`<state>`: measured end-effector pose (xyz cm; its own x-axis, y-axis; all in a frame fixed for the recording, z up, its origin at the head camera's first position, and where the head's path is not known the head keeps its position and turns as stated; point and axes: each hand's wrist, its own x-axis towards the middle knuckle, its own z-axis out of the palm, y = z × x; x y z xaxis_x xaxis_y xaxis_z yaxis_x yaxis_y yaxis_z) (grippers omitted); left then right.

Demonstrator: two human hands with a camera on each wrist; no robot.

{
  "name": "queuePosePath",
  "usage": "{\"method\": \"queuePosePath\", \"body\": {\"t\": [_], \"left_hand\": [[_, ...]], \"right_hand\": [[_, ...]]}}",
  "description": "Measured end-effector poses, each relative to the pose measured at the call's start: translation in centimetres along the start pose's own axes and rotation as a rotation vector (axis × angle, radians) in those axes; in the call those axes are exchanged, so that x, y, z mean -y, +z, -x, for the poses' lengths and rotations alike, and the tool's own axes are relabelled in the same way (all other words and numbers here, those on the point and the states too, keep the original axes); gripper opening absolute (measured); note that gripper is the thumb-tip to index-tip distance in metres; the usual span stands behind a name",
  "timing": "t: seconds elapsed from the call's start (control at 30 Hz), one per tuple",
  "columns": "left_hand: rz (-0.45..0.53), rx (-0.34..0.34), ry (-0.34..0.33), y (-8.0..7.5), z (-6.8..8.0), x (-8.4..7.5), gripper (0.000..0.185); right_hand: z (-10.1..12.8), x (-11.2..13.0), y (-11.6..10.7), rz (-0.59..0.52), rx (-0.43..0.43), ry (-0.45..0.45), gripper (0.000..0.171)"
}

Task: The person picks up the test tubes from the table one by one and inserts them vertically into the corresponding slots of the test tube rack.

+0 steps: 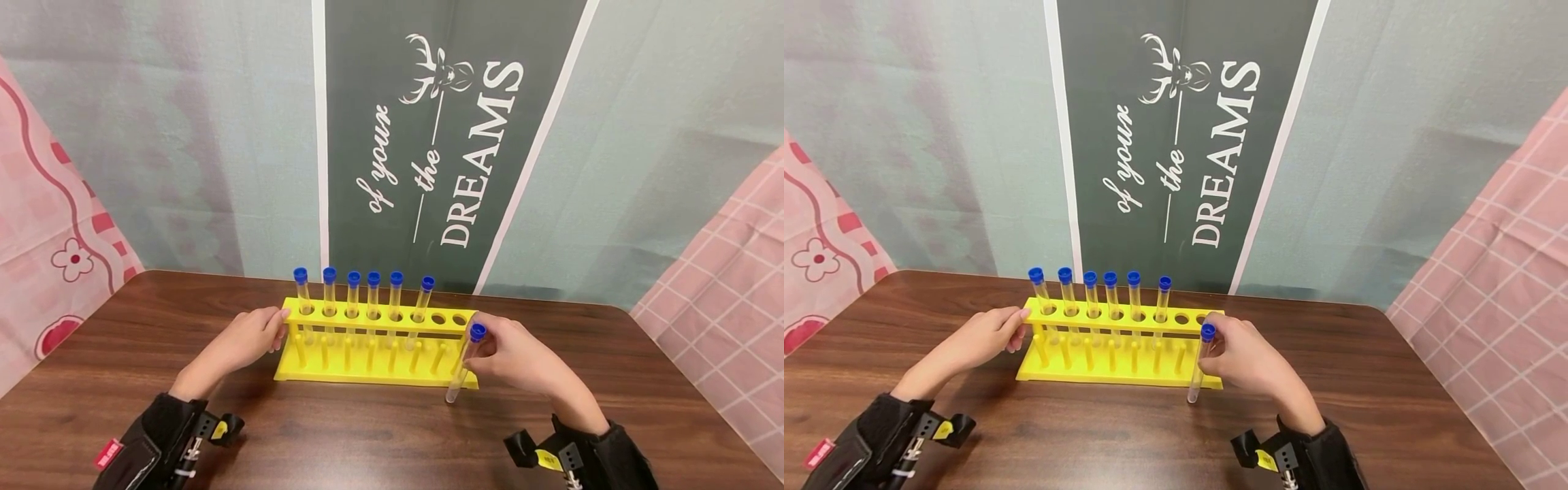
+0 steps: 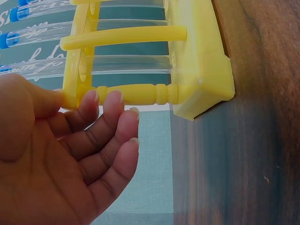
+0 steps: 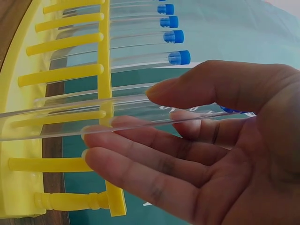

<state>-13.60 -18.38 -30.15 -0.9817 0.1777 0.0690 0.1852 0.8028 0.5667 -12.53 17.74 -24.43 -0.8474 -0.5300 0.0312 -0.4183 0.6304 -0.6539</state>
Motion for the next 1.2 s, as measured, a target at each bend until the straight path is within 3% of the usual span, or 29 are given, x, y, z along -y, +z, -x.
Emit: {"method": "queuePosePath", "body": {"t": [0.77, 1.2], "left_hand": [[0.003, -0.012, 0.013, 0.09, 0.03, 0.11, 0.032], [-0.002, -0.012, 0.017, 0.09, 0.06, 0.17, 0.034]], "right_hand": [[-0.36, -0.24, 0.72, 0.031, 0.028, 0.040, 0.017], [-0.16, 0.11, 0.44, 0.037, 0.000, 0.004, 0.016]]}}
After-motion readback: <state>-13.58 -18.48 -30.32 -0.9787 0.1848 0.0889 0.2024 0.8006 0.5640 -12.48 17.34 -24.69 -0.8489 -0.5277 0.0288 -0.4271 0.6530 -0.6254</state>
